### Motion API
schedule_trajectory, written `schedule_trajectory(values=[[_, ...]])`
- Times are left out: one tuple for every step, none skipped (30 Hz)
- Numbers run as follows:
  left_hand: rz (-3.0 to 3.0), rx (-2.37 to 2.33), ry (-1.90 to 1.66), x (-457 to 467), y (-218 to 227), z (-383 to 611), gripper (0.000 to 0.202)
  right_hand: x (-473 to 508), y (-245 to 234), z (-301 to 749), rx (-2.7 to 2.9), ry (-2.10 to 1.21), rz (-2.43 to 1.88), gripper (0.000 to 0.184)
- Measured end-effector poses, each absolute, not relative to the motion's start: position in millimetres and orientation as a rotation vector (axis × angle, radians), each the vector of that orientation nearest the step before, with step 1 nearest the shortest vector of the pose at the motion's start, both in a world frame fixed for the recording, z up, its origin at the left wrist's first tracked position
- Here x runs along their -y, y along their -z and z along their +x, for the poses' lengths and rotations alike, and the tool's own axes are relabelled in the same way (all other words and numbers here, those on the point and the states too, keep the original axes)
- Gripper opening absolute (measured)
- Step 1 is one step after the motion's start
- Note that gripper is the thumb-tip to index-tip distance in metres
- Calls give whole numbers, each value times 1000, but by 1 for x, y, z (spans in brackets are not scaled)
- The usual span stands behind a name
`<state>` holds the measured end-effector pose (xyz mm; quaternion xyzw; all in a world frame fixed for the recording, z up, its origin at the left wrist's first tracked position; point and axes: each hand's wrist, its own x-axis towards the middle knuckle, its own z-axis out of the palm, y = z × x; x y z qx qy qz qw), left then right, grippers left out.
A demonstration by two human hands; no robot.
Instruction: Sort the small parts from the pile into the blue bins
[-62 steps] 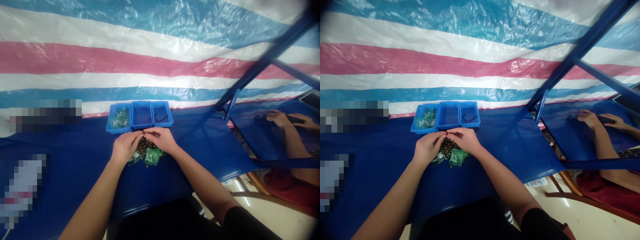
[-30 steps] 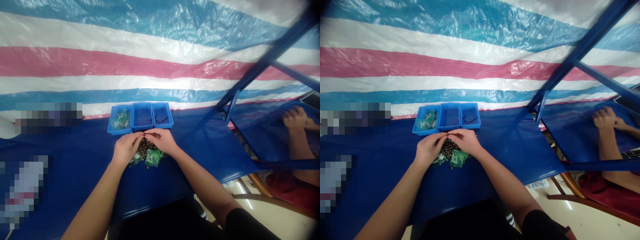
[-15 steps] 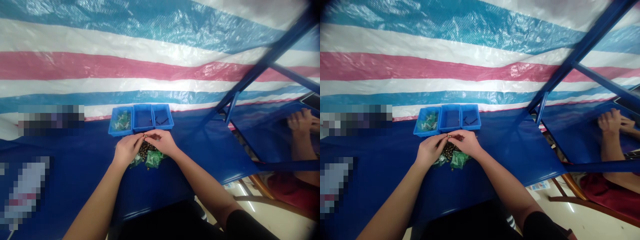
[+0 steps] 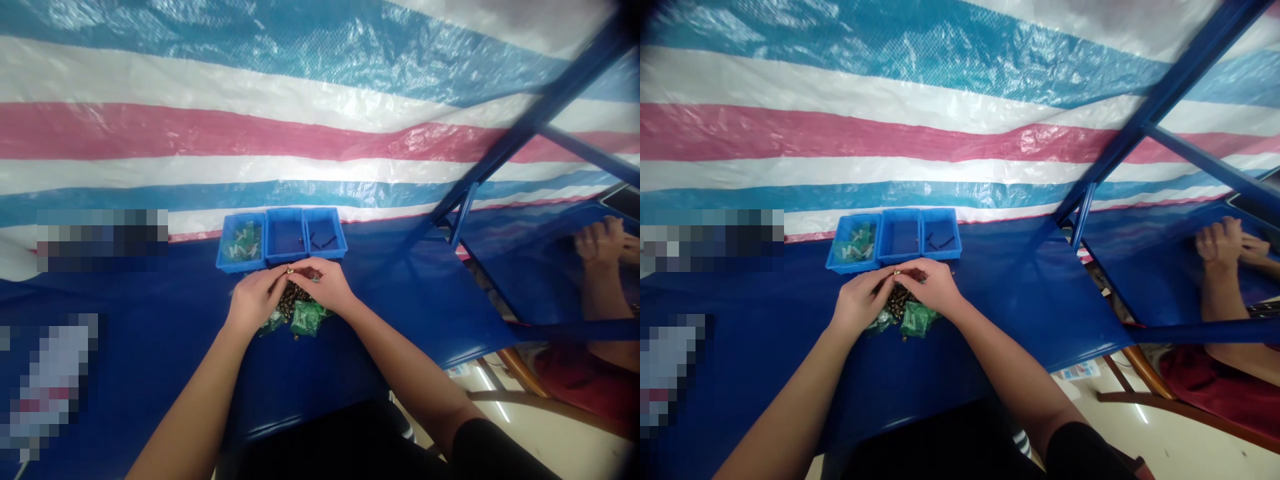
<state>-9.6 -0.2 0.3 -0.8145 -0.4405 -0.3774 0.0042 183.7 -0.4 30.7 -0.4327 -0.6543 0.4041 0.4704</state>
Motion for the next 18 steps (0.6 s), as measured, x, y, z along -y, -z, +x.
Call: schedule_trajectory(values=[[-2544,1382,1198,1,-1,-9,26,0,-31,184,1603,-986,-1064,23],[-2538,1381,1217,1,-1,-9,26,0,-31,184,1602,-983,-1065,22],[-2536,1380,1234,2,-2,-9,26,0,-31,184,1602,-982,-1063,21],[-2538,1378,1248,2,-2,-8,25,0,-31,184,1600,-983,-1060,21],[-2541,1378,1257,2,-2,-8,24,-1,-31,184,1597,-983,-1056,21],[-2541,1377,1265,2,-3,-8,24,-1,-30,184,1592,-982,-1054,21],[-2540,1377,1271,3,-3,-8,24,-1,-30,184,1586,-982,-1054,22],[-2540,1376,1277,3,-3,-7,23,-1,-29,184,1579,-985,-1055,22],[-2543,1373,1282,3,-3,-7,23,-1,-28,184,1574,-992,-1057,23],[-2547,1373,1288,3,-4,-7,23,-1,-28,184,1569,-1003,-1058,23],[-2550,1374,1294,4,-5,-7,23,-1,-27,183,1566,-1016,-1057,23],[-2550,1381,1300,4,-5,-6,22,0,-27,183,1563,-1028,-1057,23],[-2548,1395,1306,4,-6,-6,22,-1,-26,183,1562,-1036,-1058,24],[-2541,1414,1312,5,-6,-6,22,-1,-25,183,1562,-1039,-1059,24],[-2537,1433,1318,5,-7,-6,22,-1,-24,183,1561,-1038,-1061,24],[-2539,1449,1320,5,-8,-6,22,-1,-24,183,1558,-1036,-1061,23],[-2546,1459,1320,5,-8,-5,22,-1,-23,183,1555,-1036,-1056,23],[-2554,1463,1318,5,-8,-5,22,-2,-22,183,1551,-1041,-1046,23]])
